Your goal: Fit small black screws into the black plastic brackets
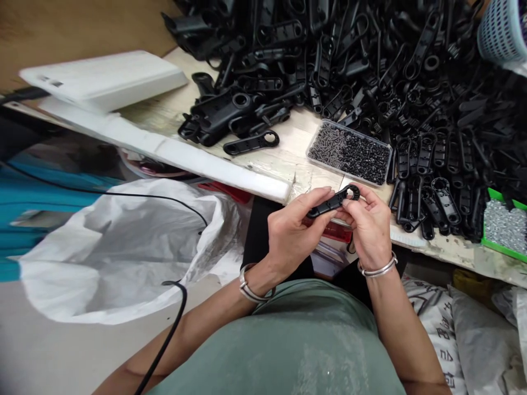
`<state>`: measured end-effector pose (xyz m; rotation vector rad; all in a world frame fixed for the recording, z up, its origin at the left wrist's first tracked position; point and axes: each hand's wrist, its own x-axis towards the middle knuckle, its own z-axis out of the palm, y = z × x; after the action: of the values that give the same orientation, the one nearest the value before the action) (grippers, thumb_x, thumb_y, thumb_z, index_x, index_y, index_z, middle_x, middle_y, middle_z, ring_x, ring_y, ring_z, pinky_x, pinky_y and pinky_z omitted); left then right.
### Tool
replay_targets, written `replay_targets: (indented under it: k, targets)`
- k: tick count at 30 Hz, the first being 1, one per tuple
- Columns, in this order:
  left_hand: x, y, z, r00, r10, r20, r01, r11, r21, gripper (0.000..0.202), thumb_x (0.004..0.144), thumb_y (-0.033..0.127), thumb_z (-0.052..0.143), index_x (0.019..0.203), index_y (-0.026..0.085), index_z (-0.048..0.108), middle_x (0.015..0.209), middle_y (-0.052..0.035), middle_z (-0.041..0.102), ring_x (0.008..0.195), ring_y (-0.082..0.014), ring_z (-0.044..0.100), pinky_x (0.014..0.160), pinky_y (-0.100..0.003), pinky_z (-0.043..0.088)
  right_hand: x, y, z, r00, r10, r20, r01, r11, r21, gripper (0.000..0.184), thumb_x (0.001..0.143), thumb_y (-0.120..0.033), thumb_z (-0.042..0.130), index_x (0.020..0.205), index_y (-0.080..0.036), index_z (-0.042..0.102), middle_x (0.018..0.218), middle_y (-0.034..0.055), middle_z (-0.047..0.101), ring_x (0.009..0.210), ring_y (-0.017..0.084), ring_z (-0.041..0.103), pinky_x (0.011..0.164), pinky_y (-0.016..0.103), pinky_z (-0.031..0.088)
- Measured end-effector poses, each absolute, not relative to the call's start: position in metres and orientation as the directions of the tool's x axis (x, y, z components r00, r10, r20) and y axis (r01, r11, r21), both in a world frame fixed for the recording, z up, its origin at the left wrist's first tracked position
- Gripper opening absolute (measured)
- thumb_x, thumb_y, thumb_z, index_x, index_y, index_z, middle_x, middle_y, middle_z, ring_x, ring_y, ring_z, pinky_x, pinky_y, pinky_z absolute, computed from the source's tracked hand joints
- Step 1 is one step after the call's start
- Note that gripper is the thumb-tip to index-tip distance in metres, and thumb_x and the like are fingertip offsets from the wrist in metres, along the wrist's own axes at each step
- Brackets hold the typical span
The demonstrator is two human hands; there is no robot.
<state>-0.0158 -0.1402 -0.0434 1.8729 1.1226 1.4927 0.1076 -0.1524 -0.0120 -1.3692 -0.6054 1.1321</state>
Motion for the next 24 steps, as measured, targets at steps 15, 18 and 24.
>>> replay_targets:
  k: [15,18,24]
  targets:
    - [-0.014,-0.140,-0.049,0.031,0.835,0.549,0.372,-0.519,0.770,0.029,0.084,0.015,0.068,0.112,0.022,0.066,0.102,-0.0021,0.076,0.091,-0.0167,0.074,0.086,-0.027,0.061,0.096,-0.152,-0.009,0.284,0.938,-0.201,-0.231,-0.136,-0.963,0.046,0.070,-0.024,0.067,0.115,-0.022,0.055,0.099,-0.0007,0.064,0.096,0.015,0.063,0.092,0.029,0.053]
    - [-0.017,-0.139,-0.045,0.161,0.796,0.583,0.329,-0.601,0.729,0.035,0.084,0.020,0.070,0.119,0.022,0.063,0.108,-0.0043,0.075,0.096,-0.0179,0.072,0.087,-0.028,0.060,0.113,-0.151,0.000,0.264,0.943,-0.200,-0.200,-0.150,-0.968,0.058,0.066,-0.024,0.071,0.121,-0.021,0.054,0.098,0.0003,0.064,0.087,0.016,0.064,0.080,0.029,0.057]
    - [-0.046,-0.116,-0.033,0.157,0.733,0.662,0.415,-0.657,0.629,0.035,0.084,0.020,0.069,0.118,0.030,0.067,0.106,0.0003,0.075,0.095,-0.0202,0.071,0.090,-0.036,0.059,0.223,-0.155,0.051,0.405,0.907,0.116,0.382,-0.052,-0.923,0.068,0.069,-0.027,0.070,0.135,-0.020,0.053,0.110,0.0064,0.067,0.082,0.019,0.063,0.066,0.031,0.057]
